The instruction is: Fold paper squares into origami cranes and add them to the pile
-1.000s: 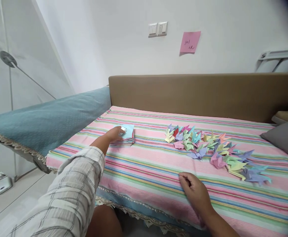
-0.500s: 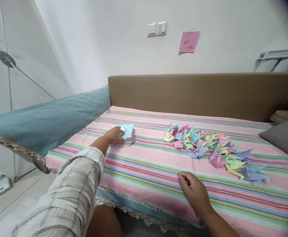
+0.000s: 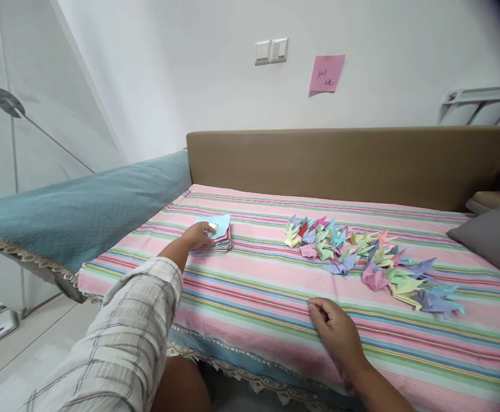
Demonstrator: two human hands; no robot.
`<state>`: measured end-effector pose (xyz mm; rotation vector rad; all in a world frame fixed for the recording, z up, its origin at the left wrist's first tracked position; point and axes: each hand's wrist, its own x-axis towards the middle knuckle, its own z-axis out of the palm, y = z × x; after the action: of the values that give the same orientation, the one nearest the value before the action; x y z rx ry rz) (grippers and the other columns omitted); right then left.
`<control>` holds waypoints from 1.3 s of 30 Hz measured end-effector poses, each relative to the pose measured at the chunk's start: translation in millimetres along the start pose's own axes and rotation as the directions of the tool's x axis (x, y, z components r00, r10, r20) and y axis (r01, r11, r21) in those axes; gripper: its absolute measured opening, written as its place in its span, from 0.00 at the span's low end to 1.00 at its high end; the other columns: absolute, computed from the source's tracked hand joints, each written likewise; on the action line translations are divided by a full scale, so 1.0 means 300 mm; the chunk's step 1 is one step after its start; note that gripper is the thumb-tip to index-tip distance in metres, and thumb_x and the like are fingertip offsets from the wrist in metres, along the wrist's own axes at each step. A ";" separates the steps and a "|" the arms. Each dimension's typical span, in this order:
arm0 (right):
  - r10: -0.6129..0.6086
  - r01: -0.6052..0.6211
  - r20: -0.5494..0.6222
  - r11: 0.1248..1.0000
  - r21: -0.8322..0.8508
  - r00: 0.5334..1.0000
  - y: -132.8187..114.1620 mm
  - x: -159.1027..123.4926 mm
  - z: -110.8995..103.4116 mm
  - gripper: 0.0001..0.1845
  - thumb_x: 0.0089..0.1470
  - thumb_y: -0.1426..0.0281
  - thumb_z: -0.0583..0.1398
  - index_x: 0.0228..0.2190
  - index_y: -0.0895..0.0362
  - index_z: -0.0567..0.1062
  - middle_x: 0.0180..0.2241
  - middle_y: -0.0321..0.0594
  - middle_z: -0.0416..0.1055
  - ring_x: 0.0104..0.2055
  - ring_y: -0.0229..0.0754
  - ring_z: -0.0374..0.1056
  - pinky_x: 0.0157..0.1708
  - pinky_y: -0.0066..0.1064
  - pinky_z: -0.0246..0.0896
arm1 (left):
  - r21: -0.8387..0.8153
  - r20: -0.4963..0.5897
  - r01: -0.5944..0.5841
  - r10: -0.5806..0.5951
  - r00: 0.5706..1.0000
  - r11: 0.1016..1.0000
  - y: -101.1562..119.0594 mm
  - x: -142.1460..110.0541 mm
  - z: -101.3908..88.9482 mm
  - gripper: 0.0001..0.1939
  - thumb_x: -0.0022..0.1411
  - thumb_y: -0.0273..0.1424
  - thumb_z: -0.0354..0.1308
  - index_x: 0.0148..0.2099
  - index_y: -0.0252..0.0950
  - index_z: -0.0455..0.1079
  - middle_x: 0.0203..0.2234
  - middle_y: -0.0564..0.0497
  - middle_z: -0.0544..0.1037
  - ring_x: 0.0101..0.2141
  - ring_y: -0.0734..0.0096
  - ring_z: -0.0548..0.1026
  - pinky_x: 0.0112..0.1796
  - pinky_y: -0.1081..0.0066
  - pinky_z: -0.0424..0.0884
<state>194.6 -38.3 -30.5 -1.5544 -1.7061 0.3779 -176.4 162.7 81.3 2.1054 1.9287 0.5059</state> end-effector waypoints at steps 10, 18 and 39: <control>-0.014 0.014 -0.020 1.000 0.000 1.000 0.002 0.000 0.000 0.17 0.56 0.58 0.51 0.33 0.54 0.75 0.30 0.41 0.73 0.30 0.44 0.68 0.26 0.30 0.61 | -0.098 -0.018 0.019 -0.021 1.000 0.995 -0.007 0.009 0.011 0.20 0.38 0.33 0.67 0.38 0.38 0.76 0.46 0.49 0.75 0.44 0.59 0.74 0.44 0.70 0.68; 0.015 -0.015 0.015 1.000 -0.002 1.000 0.004 -0.001 0.000 0.16 0.57 0.58 0.50 0.33 0.54 0.74 0.31 0.40 0.73 0.31 0.43 0.67 0.28 0.31 0.61 | -0.012 -0.035 -0.026 0.026 0.999 1.000 0.004 0.006 0.019 0.20 0.37 0.35 0.66 0.38 0.37 0.75 0.41 0.50 0.76 0.42 0.60 0.73 0.43 0.70 0.68; 0.016 -0.016 0.014 1.000 0.017 1.000 0.010 -0.004 0.001 0.17 0.57 0.57 0.51 0.34 0.54 0.74 0.30 0.41 0.72 0.30 0.42 0.66 0.26 0.30 0.58 | 0.138 -0.173 -0.012 0.036 0.984 0.990 0.025 -0.001 0.066 0.09 0.48 0.28 0.60 0.35 0.37 0.72 0.42 0.49 0.74 0.43 0.63 0.71 0.41 0.72 0.65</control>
<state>196.5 -38.7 -33.3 -1.5577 -1.6975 0.4113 -161.5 162.7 66.3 2.2390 2.0902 0.5980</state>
